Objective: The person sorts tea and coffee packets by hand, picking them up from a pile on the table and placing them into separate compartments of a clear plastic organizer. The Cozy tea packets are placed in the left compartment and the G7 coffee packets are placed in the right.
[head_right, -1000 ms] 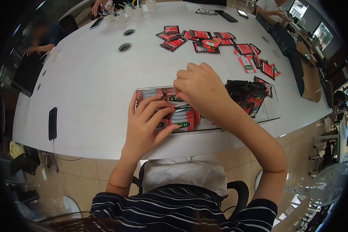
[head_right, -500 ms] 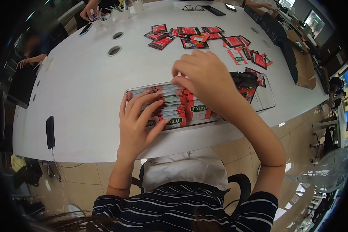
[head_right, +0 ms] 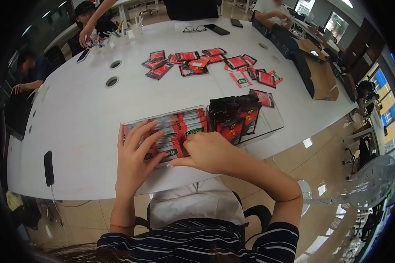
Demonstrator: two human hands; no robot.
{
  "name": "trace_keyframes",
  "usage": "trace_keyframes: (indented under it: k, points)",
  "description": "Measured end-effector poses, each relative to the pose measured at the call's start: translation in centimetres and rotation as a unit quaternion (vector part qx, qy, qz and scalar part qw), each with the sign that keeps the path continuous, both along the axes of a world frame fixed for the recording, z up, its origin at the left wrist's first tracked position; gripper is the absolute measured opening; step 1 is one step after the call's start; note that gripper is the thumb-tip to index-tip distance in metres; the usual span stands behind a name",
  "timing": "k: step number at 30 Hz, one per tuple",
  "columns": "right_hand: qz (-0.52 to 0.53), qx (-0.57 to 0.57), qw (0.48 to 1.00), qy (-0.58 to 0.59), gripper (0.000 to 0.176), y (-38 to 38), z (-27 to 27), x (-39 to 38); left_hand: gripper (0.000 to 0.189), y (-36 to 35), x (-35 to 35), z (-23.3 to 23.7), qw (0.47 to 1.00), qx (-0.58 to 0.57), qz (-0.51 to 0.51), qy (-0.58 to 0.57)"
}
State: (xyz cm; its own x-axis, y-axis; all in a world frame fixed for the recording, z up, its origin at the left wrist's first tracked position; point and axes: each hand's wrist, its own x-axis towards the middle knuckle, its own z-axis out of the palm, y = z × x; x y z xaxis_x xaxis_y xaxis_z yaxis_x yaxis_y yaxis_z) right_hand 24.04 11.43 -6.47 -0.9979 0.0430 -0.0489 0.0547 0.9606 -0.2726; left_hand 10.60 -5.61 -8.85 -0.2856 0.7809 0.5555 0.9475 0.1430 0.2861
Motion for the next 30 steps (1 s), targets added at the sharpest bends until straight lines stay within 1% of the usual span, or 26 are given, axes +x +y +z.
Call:
trace_keyframes:
  k: [3, 4, 5, 7, 8, 11, 14, 17, 19, 21, 22, 23, 25, 27, 28, 30]
  points:
    - [0.011, 0.018, 1.0, 0.011, 0.075, 0.3, -0.2, 0.1, 0.062, 0.8, 0.3, 0.8, 0.998, -0.042, 0.024, -0.028]
    - [-0.002, 0.03, 0.998, -0.054, 0.075, 0.2, 0.4, -0.2, 0.065, 1.0, 0.4, 0.6, 0.997, -0.053, 0.036, -0.035]
    - [0.007, 0.043, 0.998, -0.035, 0.077, 0.3, 0.2, -0.2, 0.069, 1.3, 0.4, 0.6, 0.996, -0.062, 0.048, -0.042]
    - [0.027, 0.071, 0.997, 0.0, 0.081, 0.4, -0.6, -0.3, 0.071, 1.5, 0.5, 0.6, 0.996, -0.062, 0.056, -0.041]
    - [0.022, 0.065, 0.997, -0.024, 0.085, 0.4, -0.5, -0.3, 0.072, 1.5, 0.5, 0.6, 0.995, -0.062, 0.061, -0.041]
    - [0.032, 0.085, 0.996, -0.009, 0.082, 0.1, -0.7, 0.0, 0.071, 1.7, 0.2, 0.6, 0.995, -0.062, 0.053, -0.063]
    - [0.019, 0.072, 0.997, 0.02, 0.07, 0.1, -0.6, 0.5, 0.071, 1.7, 0.3, 0.8, 0.995, -0.063, 0.062, -0.041]
    - [-0.009, -0.023, 0.992, 0.124, 0.053, 0.6, 0.7, 2.1, 0.066, 1.4, 0.0, 0.8, 0.996, -0.067, 0.04, -0.041]
    - [-0.022, -0.098, 0.965, 0.243, 0.038, 1.6, 1.5, 3.8, 0.062, 1.2, -0.3, 0.7, 0.996, -0.07, 0.033, -0.038]
    - [-0.075, -0.119, 0.921, 0.363, 0.026, 3.8, 0.8, 6.6, 0.058, 1.0, -0.6, 0.8, 0.996, -0.072, 0.026, -0.04]
    - [-0.12, -0.124, 0.899, 0.403, 0.024, 5.1, 0.3, 7.9, 0.056, 0.9, -0.7, 0.9, 0.996, -0.073, 0.023, -0.043]
    - [-0.166, -0.13, 0.873, 0.44, 0.025, 6.5, -0.3, 9.3, 0.055, 0.8, -0.8, 1.0, 0.996, -0.074, 0.019, -0.047]
    - [-0.333, -0.138, 0.784, 0.506, 0.033, 8.9, -2.7, 11.5, 0.054, 0.7, -0.9, 0.9, 0.996, -0.07, 0.014, -0.049]
    - [-0.386, -0.156, 0.743, 0.524, 0.038, 12.1, -6.4, 13.2, 0.053, 0.7, -1.0, 0.8, 0.996, -0.066, 0.01, -0.052]
    - [-0.415, -0.162, 0.721, 0.531, 0.042, 12.5, -7.3, 13.0, 0.053, 0.7, -1.0, 0.8, 0.996, -0.063, 0.009, -0.055]
    - [-0.386, -0.294, 0.698, 0.528, 0.047, 12.7, -9.0, 12.2, 0.051, 0.6, -1.2, 1.0, 0.995, -0.063, 0.0, -0.072]
